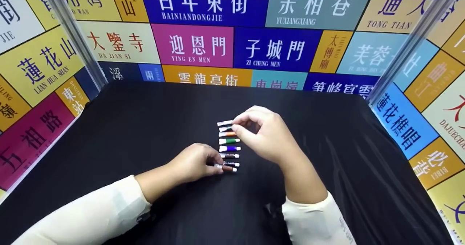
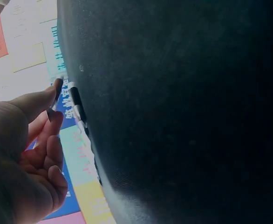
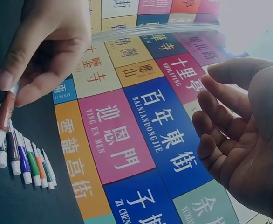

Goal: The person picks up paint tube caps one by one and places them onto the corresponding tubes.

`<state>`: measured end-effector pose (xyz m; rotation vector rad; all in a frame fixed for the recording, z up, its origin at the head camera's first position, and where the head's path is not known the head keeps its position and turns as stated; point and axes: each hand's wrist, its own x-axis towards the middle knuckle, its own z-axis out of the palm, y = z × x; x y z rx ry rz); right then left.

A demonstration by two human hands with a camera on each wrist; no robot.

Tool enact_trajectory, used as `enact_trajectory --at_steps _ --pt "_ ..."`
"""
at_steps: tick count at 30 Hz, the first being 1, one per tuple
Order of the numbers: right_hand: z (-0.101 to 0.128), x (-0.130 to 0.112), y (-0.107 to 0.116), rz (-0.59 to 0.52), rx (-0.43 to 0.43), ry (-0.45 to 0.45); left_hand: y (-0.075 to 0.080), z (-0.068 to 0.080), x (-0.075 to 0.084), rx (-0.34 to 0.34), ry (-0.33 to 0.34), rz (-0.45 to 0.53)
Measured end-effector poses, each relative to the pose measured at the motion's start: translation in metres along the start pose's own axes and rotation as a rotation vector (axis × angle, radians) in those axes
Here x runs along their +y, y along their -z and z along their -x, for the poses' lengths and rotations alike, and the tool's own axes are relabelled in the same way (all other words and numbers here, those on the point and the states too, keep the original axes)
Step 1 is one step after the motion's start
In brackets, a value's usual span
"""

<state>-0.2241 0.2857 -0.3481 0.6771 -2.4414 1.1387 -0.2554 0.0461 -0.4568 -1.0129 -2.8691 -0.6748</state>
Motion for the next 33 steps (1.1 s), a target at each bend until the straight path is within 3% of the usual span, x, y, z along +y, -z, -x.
enact_trajectory --at_steps 6,14,28,33 --pt "0.0 0.0 0.0 0.002 0.009 -0.005 -0.006 -0.003 -0.002 -0.046 0.006 -0.03" --pt "-0.001 0.001 -0.001 0.001 0.009 -0.013 -0.012 -0.004 -0.005 -0.044 0.027 -0.047" --pt "-0.001 0.008 -0.001 0.0 0.01 -0.039 -0.016 -0.005 -0.012 -0.052 0.06 0.091" --pt "0.0 0.013 0.001 0.028 0.031 -0.064 -0.012 -0.006 -0.015 0.007 0.081 0.172"
